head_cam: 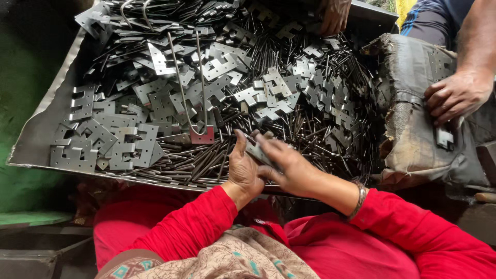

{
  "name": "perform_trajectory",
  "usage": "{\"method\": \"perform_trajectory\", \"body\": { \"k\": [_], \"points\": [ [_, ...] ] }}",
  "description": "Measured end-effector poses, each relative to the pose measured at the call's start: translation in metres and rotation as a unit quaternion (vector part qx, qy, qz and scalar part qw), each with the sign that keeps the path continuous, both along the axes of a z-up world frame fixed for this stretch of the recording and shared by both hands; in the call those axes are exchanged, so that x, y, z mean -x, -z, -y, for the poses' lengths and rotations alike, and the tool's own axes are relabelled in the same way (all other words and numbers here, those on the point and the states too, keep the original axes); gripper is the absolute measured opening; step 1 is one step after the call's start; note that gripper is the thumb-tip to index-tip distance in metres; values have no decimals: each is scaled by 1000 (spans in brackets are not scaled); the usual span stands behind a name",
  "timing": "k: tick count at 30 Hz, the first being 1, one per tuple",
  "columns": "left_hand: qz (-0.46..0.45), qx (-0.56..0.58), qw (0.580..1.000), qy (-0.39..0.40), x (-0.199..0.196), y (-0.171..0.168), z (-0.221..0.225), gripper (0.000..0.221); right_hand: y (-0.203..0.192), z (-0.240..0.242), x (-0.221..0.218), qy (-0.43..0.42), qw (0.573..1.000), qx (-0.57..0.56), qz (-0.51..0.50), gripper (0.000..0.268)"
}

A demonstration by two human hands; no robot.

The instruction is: The person picks up metal plates and thin metal rods from a large bin and places them into a machine one by one.

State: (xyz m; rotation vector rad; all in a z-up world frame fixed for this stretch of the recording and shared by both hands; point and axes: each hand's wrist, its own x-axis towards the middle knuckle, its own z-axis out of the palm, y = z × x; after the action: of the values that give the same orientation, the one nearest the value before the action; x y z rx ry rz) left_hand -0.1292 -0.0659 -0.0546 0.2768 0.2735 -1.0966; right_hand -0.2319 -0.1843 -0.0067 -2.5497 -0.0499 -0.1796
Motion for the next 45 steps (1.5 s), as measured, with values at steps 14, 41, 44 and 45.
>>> {"method": "perform_trajectory", "body": {
  "k": [14, 41, 44, 45],
  "points": [
    [882, -447, -132, 76, -115, -11, -56, 58, 0, 189, 101, 368, 819, -397, 192, 44],
    [919, -301, 243, 78, -156, 0, -63, 22, 27, 95, -82, -63, 935, 348, 21, 45],
    [858, -343, 381, -43, -177, -32, -73, 22, 25, 105, -77, -23, 956, 286, -54, 36],
    [838, -367, 394, -86, -184, -43, -79, 23, 22, 108, -75, 19, 984, 172, -37, 32]
  ]
}}
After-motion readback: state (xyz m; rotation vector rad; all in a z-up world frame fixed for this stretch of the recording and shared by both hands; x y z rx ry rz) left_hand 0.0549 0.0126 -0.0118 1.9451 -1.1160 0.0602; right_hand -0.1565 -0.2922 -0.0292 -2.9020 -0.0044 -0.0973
